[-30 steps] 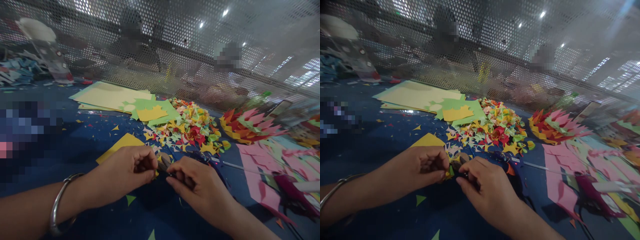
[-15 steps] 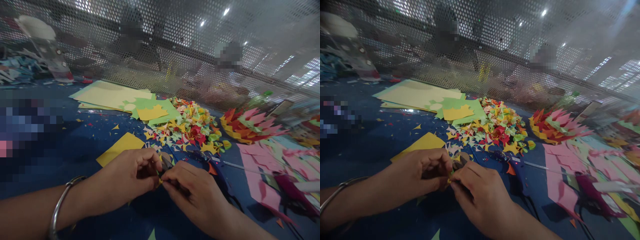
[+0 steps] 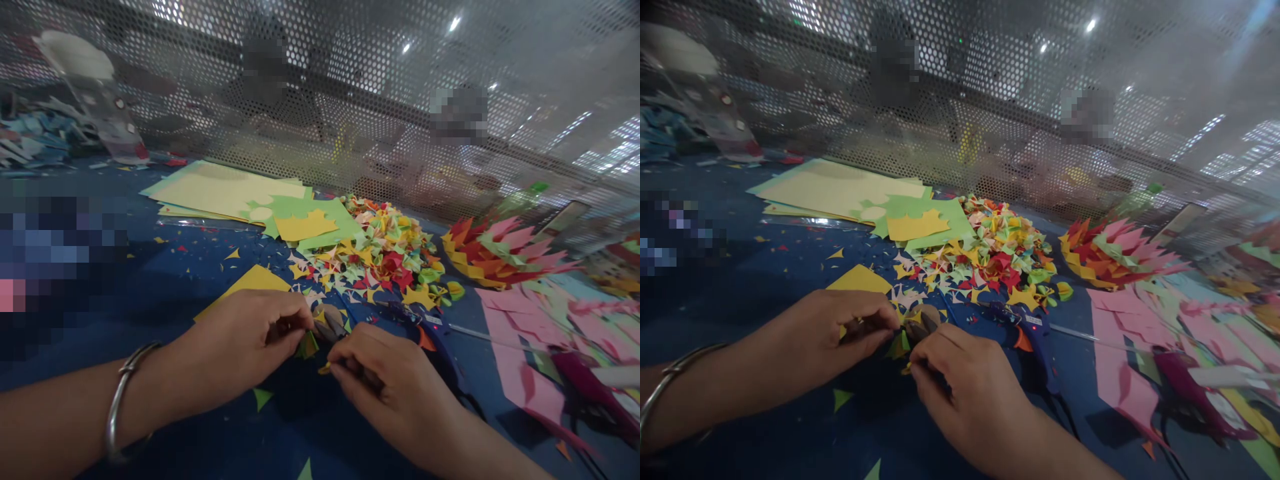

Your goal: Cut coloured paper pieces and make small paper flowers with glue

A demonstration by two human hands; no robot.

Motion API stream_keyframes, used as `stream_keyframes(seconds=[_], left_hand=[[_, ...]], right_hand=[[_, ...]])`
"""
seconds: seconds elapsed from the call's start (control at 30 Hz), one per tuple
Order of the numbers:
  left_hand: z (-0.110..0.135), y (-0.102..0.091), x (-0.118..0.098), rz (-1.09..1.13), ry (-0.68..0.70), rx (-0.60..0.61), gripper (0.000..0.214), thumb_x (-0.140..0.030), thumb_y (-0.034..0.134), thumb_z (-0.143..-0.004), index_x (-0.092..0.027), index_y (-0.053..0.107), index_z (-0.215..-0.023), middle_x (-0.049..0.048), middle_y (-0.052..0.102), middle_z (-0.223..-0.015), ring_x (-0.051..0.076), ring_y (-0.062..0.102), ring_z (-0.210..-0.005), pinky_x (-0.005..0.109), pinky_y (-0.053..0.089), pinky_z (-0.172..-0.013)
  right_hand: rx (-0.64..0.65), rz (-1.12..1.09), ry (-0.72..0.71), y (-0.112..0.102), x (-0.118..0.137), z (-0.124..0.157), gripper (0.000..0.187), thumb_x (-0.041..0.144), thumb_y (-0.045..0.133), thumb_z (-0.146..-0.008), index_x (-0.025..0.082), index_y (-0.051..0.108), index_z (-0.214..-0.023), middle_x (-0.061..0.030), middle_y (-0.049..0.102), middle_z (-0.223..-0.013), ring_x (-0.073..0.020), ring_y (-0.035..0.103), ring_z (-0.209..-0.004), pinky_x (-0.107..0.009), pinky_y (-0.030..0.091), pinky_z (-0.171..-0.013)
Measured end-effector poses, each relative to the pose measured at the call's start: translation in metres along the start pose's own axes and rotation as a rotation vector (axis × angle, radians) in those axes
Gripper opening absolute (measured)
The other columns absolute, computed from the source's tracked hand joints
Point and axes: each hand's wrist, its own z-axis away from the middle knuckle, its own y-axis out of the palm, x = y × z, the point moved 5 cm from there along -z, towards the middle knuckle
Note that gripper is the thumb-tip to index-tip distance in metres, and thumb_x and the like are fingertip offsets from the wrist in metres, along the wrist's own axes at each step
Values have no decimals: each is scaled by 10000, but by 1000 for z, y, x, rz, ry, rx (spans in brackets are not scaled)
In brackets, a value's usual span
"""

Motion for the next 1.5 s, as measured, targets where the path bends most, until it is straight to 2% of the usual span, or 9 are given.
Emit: stream_keyframes(seconds=[0.2, 0.33, 0.6, 0.7, 0.83, 1.03, 1.27, 1.4, 1.5], left_hand=[[-1, 4, -8, -151, 248, -60, 265, -61, 550, -821, -211, 710, -970, 27, 681, -941, 202, 613, -939, 327, 457, -833], [-4, 9, -9, -147, 277, -32, 299, -50, 546, -841, -219, 725, -1011, 44, 663, -977, 214, 592, -984, 330, 456, -837], [-10, 6, -8, -180, 317, -68, 193, -111, 519, -891, -195, 692, -871, 45, 676, -952, 205, 597, -952, 337, 452, -850], [-8, 1, -6, -133, 243, -134, 150, -121, 549, -853, -203, 668, -892, 12, 710, -924, 177, 639, -902, 305, 463, -823], [-8, 0, -4, -34, 88, -124, 111, -197, 538, -861, -218, 647, -860, -30, 717, -804, 137, 650, -711, 249, 454, -651], [-5, 1, -8, 42, 33, -113, 75, -206, 562, -832, -207, 633, -811, -48, 667, -669, 108, 590, -591, 216, 410, -560], [-4, 4, -11, 248, 18, -105, 10, -191, 591, -794, -196, 596, -788, -41, 623, -664, 108, 550, -595, 219, 402, -550], [-7, 13, -3, 557, -21, -10, 98, -185, 613, -787, -190, 586, -881, -11, 651, -793, 132, 608, -723, 246, 463, -649], [-9, 15, 1, 666, -87, 44, 133, -212, 660, -771, -171, 589, -876, -22, 621, -746, 112, 570, -676, 242, 452, -645]], right_hand=[[96, 24, 31, 6, -3, 1, 134, 84, 593, -901, 150, 710, -898, -4, 638, -778, -103, 550, -615, -229, 404, -563], [138, 37, 63, 7, -6, 3, 143, 69, 593, -883, 163, 701, -897, 1, 642, -787, -105, 557, -622, -230, 401, -569], [132, 51, 99, 3, -9, 4, 168, 77, 574, -886, 184, 697, -925, 10, 641, -783, -106, 539, -602, -239, 399, -560], [68, 21, 105, -1, -7, 4, 148, 125, 557, -926, 185, 692, -916, 9, 628, -770, -105, 548, -603, -238, 417, -567], [-30, -4, 86, -5, -6, 4, 138, 173, 553, -958, 182, 687, -926, 10, 615, -759, -99, 560, -592, -234, 432, -560], [-103, 22, 74, -5, -6, 3, 94, 194, 607, -943, 197, 701, -936, 2, 625, -764, -129, 608, -669, -247, 459, -594], [-126, -37, 109, -3, -7, 3, 69, 258, 650, -943, 204, 691, -930, 12, 603, -754, -123, 585, -641, -239, 453, -562], [-140, -40, 95, -3, -5, 2, 69, 235, 649, -933, 190, 690, -901, 6, 597, -747, -125, 586, -648, -238, 452, -562], [-147, -34, 103, -3, -5, 1, 80, 237, 651, -930, 185, 692, -887, 7, 591, -732, -126, 582, -642, -241, 454, -563]])
